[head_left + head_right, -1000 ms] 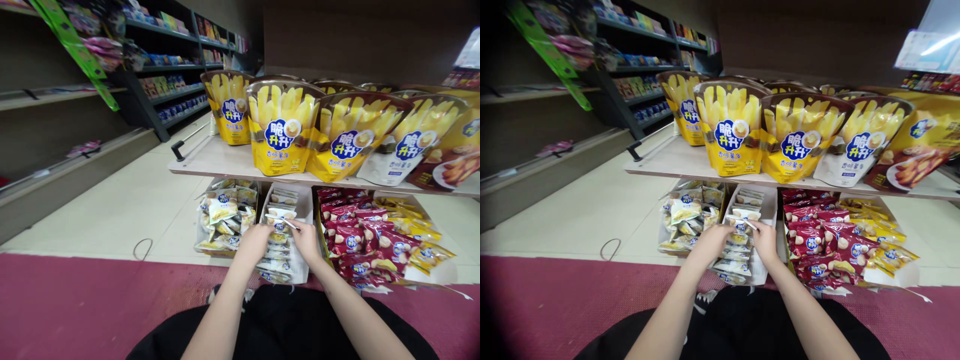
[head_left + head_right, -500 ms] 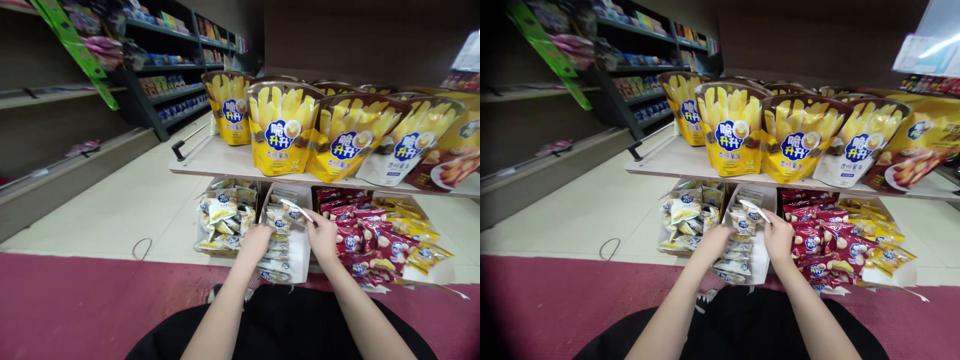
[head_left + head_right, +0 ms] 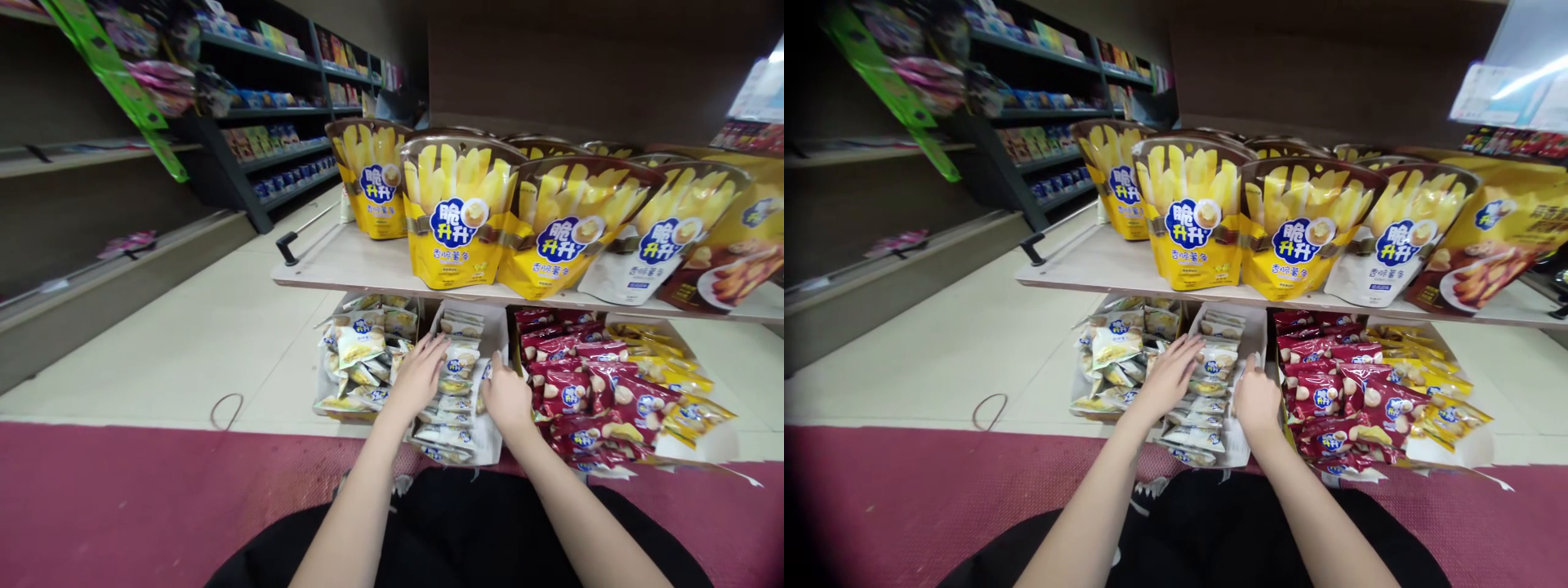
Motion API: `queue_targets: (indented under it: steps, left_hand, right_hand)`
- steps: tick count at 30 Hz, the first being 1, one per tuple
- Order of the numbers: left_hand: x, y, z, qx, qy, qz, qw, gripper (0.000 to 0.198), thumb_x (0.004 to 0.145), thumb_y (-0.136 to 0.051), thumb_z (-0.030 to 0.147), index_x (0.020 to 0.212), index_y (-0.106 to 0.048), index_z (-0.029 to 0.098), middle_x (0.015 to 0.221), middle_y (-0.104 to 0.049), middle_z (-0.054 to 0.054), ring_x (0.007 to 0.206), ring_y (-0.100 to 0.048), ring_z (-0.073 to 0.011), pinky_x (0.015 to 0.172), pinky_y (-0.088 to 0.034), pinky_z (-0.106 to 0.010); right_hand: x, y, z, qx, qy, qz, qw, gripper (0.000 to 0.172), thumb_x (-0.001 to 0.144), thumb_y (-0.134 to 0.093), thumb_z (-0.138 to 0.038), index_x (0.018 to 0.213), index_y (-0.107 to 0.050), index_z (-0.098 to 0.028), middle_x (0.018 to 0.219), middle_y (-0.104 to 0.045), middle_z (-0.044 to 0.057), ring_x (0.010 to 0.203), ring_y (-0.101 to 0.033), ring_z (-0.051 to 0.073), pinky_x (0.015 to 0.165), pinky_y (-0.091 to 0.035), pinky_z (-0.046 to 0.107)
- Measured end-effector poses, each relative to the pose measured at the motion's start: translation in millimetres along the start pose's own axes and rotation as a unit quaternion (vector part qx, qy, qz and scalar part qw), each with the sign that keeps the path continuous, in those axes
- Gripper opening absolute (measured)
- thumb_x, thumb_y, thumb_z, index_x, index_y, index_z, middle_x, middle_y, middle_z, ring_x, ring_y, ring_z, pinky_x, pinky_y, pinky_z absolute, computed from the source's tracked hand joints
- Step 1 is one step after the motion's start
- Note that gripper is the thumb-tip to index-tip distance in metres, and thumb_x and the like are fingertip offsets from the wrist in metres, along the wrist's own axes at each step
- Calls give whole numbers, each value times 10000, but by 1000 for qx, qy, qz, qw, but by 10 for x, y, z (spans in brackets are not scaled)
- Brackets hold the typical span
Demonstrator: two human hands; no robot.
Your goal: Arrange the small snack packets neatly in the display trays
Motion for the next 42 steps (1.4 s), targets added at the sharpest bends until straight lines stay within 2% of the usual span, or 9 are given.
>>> queue_targets:
  steps: [3,7,13,20,27,32,36,40,42]
  left_hand:
    - [18,-127,-94,20,9,-34,999,435,949,-388,194,1371,-494,210,1347,-575,-79,1323,-395,-234,1102,-344,-453]
    - [18,-103,-120,55,23,-39,997,326,906,-482,178,1177,-657,222,1082,-677,-81,1085,-509,-245,977,-410,-417]
    - [1,-51,-150,78,48,-35,995,331,854,-483,86,975,-740,256,1031,-691,-74,1102,-491,-264,968,-375,-441]
    - [16,-118,-88,61,41,-33,997,358,841,-501,76,992,-755,278,1037,-702,-66,1128,-496,-266,981,-387,-440]
    - [31,-197,-76,71,33,-74,994,419,819,-472,25,996,-757,275,1227,-647,-46,1266,-413,-270,1051,-373,-446]
    - [50,-43,-67,59,20,-35,997,460,798,-431,-17,1098,-700,204,1230,-618,-86,1213,-454,-232,1044,-388,-401]
    - [51,90,-138,61,47,-14,997,484,783,-412,-33,1157,-645,167,1229,-612,-92,1151,-498,-228,1026,-405,-383]
    - [52,214,-218,60,70,22,996,481,794,-410,-30,1179,-625,163,1238,-605,-92,1134,-513,-227,1021,-410,-371]
    - [43,283,-238,58,74,41,995,463,811,-409,-20,1168,-630,176,1247,-600,-92,1139,-515,-227,1021,-411,-379]
  right_hand:
    - [-12,-77,-28,15,15,-29,999,630,846,-552,-244,1441,-374,-139,994,-705,193,857,-704,314,743,-503,382]
    - [-47,-136,-12,67,45,-49,996,700,814,-625,-308,1452,-367,-179,1160,-657,192,1007,-665,342,854,-485,428]
    - [33,-180,12,155,140,1,978,829,674,-736,-282,1425,-414,-140,1424,-471,192,1331,-421,342,1079,-358,457]
    - [326,-254,-51,255,140,96,952,543,844,-419,-136,1383,-453,-90,1342,-551,181,1268,-503,262,1083,-379,428]
    - [525,-206,-210,183,118,30,976,370,871,-463,-126,1166,-660,-232,1127,-689,62,1020,-648,203,913,-485,306]
    - [580,-129,-323,128,78,-4,989,302,752,-559,-43,830,-765,-249,874,-735,89,889,-686,255,824,-499,345]
    - [552,12,-319,111,40,16,993,381,763,-560,-69,1062,-731,-231,934,-730,132,904,-685,274,825,-495,360]
    - [646,221,-274,138,-24,118,983,412,901,-490,-277,1261,-606,-113,1142,-663,214,1064,-633,309,920,-455,384]
    - [724,192,-312,166,-38,106,980,474,942,-432,-356,1304,-557,-77,1174,-646,222,1103,-616,300,920,-453,360]
Point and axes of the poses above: each hand's wrist, its own x-axis towards the middle knuckle, its own y-axis out of the back of the hand, z = x × y, the point moved 7 cm from there along x, towards the middle knuckle
